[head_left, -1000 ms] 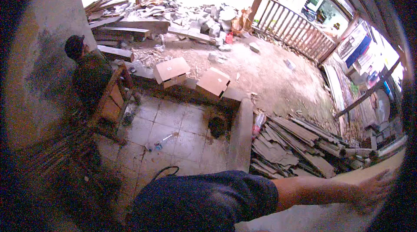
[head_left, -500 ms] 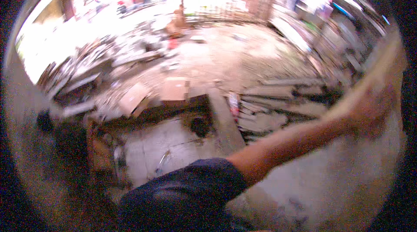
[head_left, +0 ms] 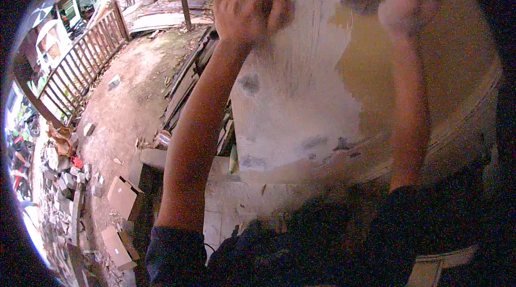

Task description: The person scrapes a wall using a metal scraper to remove old paint and plaster.

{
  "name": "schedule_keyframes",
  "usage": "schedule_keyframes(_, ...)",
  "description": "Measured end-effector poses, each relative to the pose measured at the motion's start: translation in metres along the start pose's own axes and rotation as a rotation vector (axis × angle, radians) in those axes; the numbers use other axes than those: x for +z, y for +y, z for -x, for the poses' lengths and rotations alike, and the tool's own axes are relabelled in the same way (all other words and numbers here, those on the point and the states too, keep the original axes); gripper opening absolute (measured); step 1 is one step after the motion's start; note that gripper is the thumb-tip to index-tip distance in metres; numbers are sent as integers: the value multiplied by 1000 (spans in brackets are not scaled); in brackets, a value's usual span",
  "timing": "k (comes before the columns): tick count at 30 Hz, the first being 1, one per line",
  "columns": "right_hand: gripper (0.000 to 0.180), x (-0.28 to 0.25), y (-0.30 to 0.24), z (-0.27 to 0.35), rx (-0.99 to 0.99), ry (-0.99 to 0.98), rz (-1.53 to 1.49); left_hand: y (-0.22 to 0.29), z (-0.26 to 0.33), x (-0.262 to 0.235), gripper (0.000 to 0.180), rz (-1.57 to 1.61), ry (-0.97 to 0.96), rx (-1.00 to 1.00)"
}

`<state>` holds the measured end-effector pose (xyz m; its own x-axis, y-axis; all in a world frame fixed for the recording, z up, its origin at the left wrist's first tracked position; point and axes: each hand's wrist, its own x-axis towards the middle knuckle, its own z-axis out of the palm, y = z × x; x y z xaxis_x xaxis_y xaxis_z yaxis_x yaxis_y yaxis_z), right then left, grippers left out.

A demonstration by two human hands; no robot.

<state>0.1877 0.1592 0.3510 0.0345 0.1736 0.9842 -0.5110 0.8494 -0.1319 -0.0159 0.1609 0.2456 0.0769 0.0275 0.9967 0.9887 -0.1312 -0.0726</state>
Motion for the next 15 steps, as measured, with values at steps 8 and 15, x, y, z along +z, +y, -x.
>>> schedule_keyframes(8,11,31,16,16,-165,66,281,-13,2,-10,60,69,41,44)
schedule_keyframes(15,11,9,2,14,-58,25,68,-21,8,-9,59,36,17,-12)
